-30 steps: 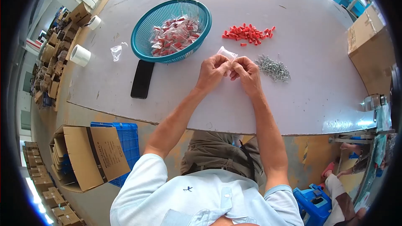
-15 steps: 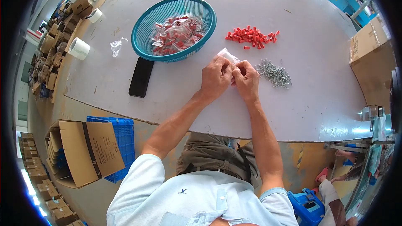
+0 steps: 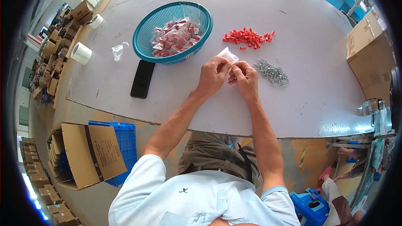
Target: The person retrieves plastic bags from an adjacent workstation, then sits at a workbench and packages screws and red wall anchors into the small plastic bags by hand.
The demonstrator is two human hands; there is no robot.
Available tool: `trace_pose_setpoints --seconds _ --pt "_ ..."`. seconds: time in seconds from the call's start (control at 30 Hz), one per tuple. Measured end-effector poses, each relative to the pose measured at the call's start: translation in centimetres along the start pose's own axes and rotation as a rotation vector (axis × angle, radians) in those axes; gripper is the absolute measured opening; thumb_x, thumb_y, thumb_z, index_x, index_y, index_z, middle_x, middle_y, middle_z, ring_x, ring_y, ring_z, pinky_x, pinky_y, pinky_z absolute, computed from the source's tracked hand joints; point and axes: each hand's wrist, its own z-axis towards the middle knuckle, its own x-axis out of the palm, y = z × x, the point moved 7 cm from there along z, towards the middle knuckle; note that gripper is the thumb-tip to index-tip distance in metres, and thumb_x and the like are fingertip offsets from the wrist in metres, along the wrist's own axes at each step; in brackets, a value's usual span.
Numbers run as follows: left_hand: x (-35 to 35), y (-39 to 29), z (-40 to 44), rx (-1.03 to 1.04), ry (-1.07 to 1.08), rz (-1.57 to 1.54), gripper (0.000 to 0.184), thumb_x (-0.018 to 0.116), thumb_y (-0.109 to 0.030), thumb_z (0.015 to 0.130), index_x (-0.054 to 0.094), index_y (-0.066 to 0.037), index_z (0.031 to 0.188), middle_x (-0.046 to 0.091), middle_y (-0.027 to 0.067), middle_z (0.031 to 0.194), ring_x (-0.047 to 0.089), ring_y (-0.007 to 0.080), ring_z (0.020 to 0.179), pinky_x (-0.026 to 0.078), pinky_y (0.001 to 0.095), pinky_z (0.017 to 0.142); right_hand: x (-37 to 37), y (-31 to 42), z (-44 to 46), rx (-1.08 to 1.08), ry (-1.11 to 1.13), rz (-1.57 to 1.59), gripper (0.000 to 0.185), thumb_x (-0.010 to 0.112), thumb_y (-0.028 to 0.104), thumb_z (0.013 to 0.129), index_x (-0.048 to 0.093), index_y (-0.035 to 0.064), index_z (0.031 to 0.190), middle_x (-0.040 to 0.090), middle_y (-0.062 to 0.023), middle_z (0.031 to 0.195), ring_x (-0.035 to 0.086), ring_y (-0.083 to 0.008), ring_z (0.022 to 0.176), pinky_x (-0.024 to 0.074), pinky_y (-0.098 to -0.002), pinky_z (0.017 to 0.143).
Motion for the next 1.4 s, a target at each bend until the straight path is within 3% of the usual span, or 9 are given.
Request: trace_pose_setpoints --seconds 0.17,0.37,0.43,0.47,0.53,0.73,0.9,1.2,1.4 --pt "0.4 0.4 0.2 -0.034 0.123 -0.002 0.009 0.072 -0.007 0.096 0.073 0.001 0.101 0.075 0.0096 0.084 0.07 0.0122 0.075 0.056 0.0284 0.068 0.0 0.0 0.0 0.005 0.03 -0.033 0.016 0.06 0.008 0.101 0.069 -0.0042 0.103 0.07 -0.0071 0.085 0.068 -0.0114 0.07 0.0628 -0.0283 0.061" --pt "-0.1 -0.1 -0.1 0.044 0.123 0.12 0.012 0.065 -0.002 0.094 0.074 0.002 0.101 0.075 0.0111 0.085 0.069 0.0158 0.076 0.055 0.0308 0.069 0.1 0.0 0.1 -0.146 -0.012 -0.111 0.018 0.061 0.012 0.1 0.072 -0.0008 0.096 0.069 -0.0053 0.072 0.065 -0.0091 0.061 0.052 -0.0267 0.053" --pt "0.3 2.2 -0.3 0.053 0.147 -0.055 0.012 0.067 -0.004 0.092 0.074 0.001 0.1 0.074 0.0119 0.085 0.069 0.0168 0.077 0.056 0.0336 0.071 -0.1 -0.2 0.0 -0.289 -0.073 -0.183 0.017 0.061 0.013 0.095 0.071 -0.0011 0.094 0.069 -0.011 0.071 0.065 -0.0167 0.061 0.0536 -0.0338 0.055" --pt "0.5 2.8 -0.2 -0.028 0.139 -0.069 0.01 0.066 -0.004 0.094 0.073 0.001 0.098 0.072 0.0089 0.083 0.067 0.0147 0.075 0.054 0.0315 0.069 -0.3 -2.0 0.7 -0.344 -0.047 -0.192 0.013 0.065 0.014 0.096 0.071 0.0024 0.094 0.067 -0.004 0.075 0.064 -0.011 0.064 0.0527 -0.0297 0.053" --pt "0.7 2.8 0.3 -0.022 0.189 0.083 0.009 0.065 -0.007 0.098 0.072 0.0 0.097 0.067 0.0026 0.078 0.058 0.0091 0.07 0.048 0.0268 0.063 0.0 -2.0 0.6 -0.066 0.025 0.092 0.01 0.06 0.008 0.097 0.066 0.0005 0.096 0.067 -0.0046 0.074 0.064 -0.0106 0.061 0.0528 -0.0287 0.053" --pt "1.2 3.0 0.2 -0.065 0.162 0.013 0.01 0.064 -0.008 0.099 0.066 -0.001 0.092 0.06 -0.0018 0.074 0.053 0.007 0.067 0.043 0.0239 0.061 -0.7 0.6 -0.7 -0.166 -0.031 -0.134 0.011 0.062 0.007 0.096 0.063 -0.0024 0.09 0.066 -0.0085 0.069 0.065 -0.0126 0.055 0.0529 -0.032 0.049" --pt "1.3 0.3 -0.7 0.113 0.035 0.21 0.012 0.064 -0.01 0.101 0.066 -0.001 0.094 0.064 0.0029 0.078 0.058 0.0126 0.069 0.049 0.0293 0.065 -0.8 0.5 -0.6 -0.372 -0.191 -0.356 0.016 0.069 0.01 0.089 0.064 -0.0047 0.091 0.069 -0.0223 0.076 0.071 -0.0295 0.069 0.0542 -0.0436 0.064" --pt "1.7 1.9 -0.9 -0.1 0.153 0.018 0.013 0.062 -0.012 0.106 0.067 0.0 0.101 0.068 0.003 0.087 0.061 0.0108 0.077 0.05 0.025 0.07 -1.7 1.8 -2.1 -0.103 -0.121 -0.075 0.016 0.068 0.013 0.094 0.066 -0.0032 0.093 0.071 -0.0178 0.075 0.07 -0.0252 0.067 0.0546 -0.0417 0.064" --pt "1.7 1.1 -1.0 -0.076 0.102 -0.086 0.011 0.063 -0.009 0.105 0.068 0.0 0.102 0.067 0.0006 0.086 0.059 0.0068 0.071 0.049 0.0223 0.066 -1.3 1.4 -1.6 -0.247 -0.145 -0.237 0.016 0.065 0.013 0.096 0.066 -0.0024 0.091 0.071 -0.0174 0.074 0.069 -0.0247 0.065 0.0547 -0.0414 0.063"
